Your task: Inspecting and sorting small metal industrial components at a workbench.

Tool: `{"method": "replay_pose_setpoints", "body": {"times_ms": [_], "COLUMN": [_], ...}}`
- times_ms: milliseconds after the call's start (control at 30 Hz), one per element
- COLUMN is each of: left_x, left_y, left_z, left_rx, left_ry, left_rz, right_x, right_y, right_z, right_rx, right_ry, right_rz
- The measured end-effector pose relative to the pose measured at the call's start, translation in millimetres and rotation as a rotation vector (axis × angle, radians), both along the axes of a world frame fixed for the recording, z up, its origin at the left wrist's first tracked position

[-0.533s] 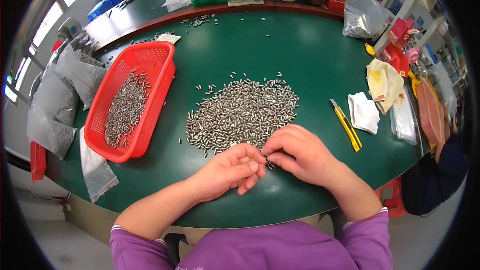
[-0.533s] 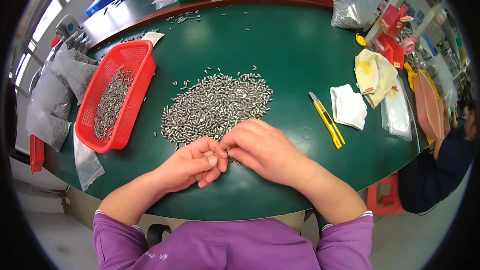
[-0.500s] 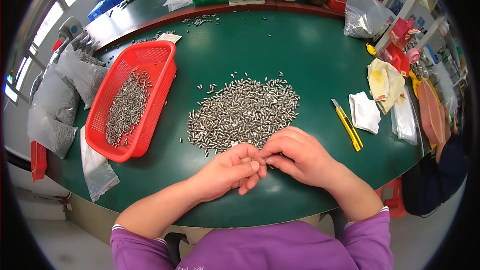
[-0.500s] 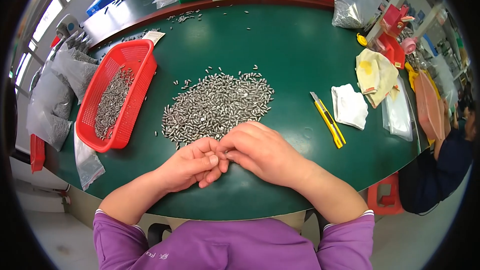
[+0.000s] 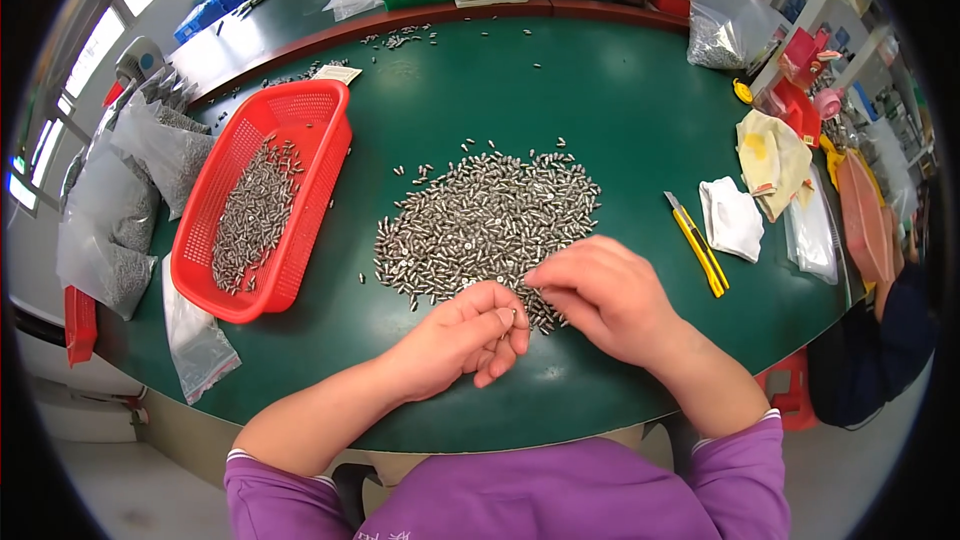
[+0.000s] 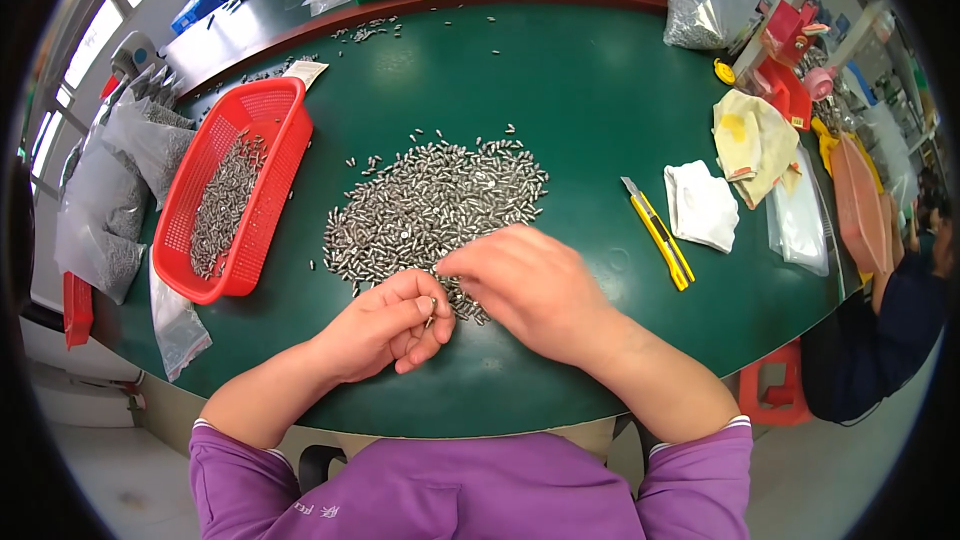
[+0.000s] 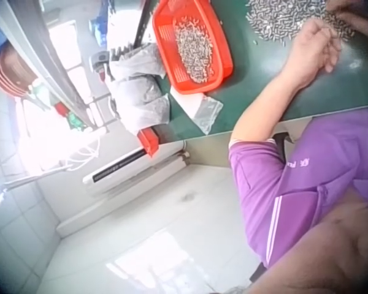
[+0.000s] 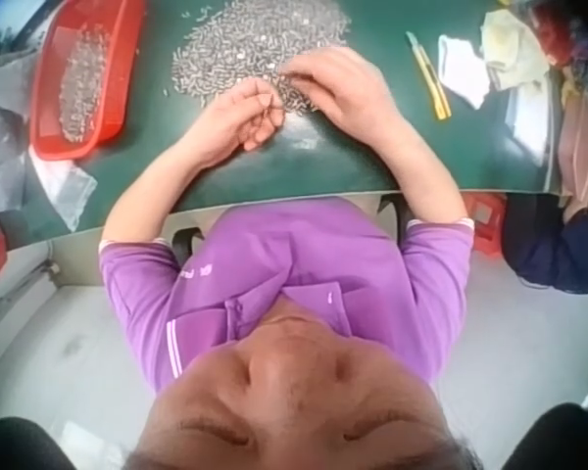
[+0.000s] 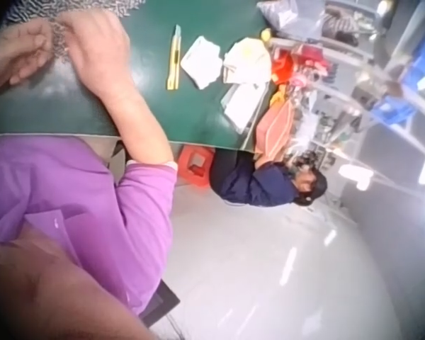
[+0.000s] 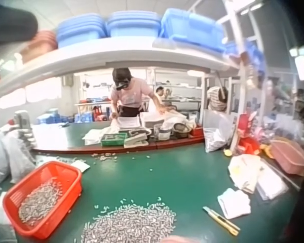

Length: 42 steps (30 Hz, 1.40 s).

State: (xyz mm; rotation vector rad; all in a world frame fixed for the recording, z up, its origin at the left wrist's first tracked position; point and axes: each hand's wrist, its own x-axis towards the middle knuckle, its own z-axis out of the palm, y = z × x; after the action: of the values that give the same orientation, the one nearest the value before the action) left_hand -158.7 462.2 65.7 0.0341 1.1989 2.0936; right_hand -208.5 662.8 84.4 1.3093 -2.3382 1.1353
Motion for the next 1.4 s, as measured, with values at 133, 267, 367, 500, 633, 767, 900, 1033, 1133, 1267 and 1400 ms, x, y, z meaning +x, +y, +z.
{"method": "replay_pose_setpoints", "body": {"times_ms": [133,267,367,500,633,767,900,1033,1133,1267,1400], "left_x": [1.0,0.9,0.8,1.0,0.6,0.8,-0.2,-2.0,-0.9,0.7,2.2], "left_y": [0.3,-2.1,-2.4,-2.2,-2.3,-0.4,-2.6,-3.2,-2.7,-2.9,-0.4], "left_z": [0.0,1.9,2.3,1.2,1.0,1.4,0.6,-0.2,-0.5,4.0,2.9], "left_rx": [-0.004,0.009,0.018,0.024,0.024,-0.007,0.005,0.003,-0.001,-0.055,-0.079], "left_ry": [0.013,-0.022,-0.025,-0.023,-0.028,0.010,0.029,0.020,0.040,0.035,0.111], "left_rz": [0.031,0.027,0.024,0.013,0.017,0.066,0.092,0.062,0.059,0.037,-0.055], "right_x": [-10.7,-11.8,-9.1,-8.1,-8.4,-10.0,-10.1,-9.0,-7.3,-6.7,1.5], "right_y": [13.3,20.7,22.0,21.5,21.3,24.1,23.6,21.2,18.7,11.7,6.7], "right_z": [5.1,7.1,7.6,0.0,-3.0,-4.4,-1.1,0.6,1.1,3.4,5.1], "right_rx": [0.068,0.191,0.271,0.281,0.293,0.288,0.315,0.337,0.361,0.261,0.131], "right_ry": [-0.077,-0.120,-0.174,-0.178,-0.289,-0.233,-0.218,-0.256,-0.274,-0.197,-0.037], "right_rz": [-0.283,-0.316,-0.284,-0.260,-0.234,-0.206,-0.195,-0.201,-0.175,-0.157,0.030]}}
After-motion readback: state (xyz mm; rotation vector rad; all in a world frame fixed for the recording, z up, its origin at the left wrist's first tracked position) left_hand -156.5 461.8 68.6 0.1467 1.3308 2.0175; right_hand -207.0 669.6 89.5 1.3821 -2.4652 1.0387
